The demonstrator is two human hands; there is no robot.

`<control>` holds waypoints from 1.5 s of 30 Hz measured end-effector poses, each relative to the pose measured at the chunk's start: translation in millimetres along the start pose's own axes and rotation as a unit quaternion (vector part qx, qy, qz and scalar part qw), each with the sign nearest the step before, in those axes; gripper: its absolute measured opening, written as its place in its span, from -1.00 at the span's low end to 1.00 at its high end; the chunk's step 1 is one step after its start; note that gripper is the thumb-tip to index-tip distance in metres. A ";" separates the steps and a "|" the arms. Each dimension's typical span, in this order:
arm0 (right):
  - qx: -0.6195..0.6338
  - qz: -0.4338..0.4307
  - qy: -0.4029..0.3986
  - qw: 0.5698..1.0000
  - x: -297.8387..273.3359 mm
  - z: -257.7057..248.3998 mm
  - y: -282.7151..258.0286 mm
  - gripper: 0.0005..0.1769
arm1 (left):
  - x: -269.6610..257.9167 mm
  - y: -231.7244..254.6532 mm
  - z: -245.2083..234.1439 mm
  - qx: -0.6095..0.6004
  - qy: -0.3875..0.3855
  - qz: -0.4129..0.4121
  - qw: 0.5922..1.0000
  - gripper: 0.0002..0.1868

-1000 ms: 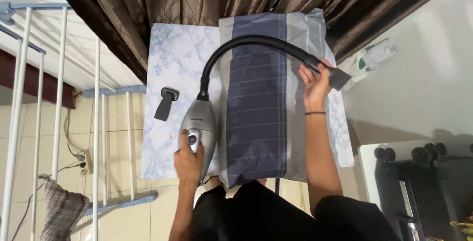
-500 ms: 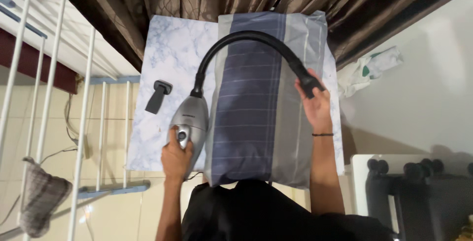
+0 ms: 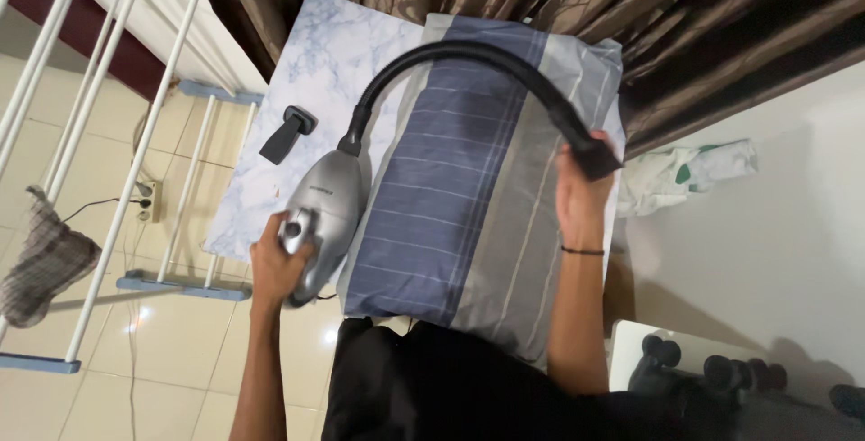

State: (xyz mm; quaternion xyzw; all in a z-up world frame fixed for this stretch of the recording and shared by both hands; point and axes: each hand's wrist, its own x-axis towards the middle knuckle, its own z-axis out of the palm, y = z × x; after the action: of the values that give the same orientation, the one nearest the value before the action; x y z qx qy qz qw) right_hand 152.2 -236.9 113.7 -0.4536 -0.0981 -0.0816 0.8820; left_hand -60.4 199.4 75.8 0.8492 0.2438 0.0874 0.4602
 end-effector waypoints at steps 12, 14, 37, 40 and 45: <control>0.235 0.022 0.258 0.937 79.9 17.1 -33.7 -0.30 | -97.3 -22.5 -78.4 -0.027 -0.059 -0.072 0.995 -0.41; 0.227 -0.010 0.202 0.953 108.5 -11.5 -34.2 -0.37 | -111.3 -28.2 -88.2 -0.048 -0.070 -0.008 0.996 -0.41; -0.167 0.326 0.077 0.927 66.3 -80.3 -95.8 -0.62 | -358.9 -122.9 -53.1 0.144 -0.101 0.029 0.984 -0.44; -0.184 0.370 0.077 0.907 23.5 -61.8 -70.1 -0.67 | -362.0 -108.5 -33.6 0.168 -0.126 -0.075 0.975 -0.48; -0.039 0.406 0.016 0.913 -35.4 -46.2 -61.4 -0.60 | -374.4 -90.1 -11.3 0.160 -0.097 -0.206 0.960 -0.49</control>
State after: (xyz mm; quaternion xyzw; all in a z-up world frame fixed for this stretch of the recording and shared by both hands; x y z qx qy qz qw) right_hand 108.2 -308.0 126.8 -0.4867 0.1113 0.2723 0.8225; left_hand -418.8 63.8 36.2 0.8475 0.3785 -0.1329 0.3475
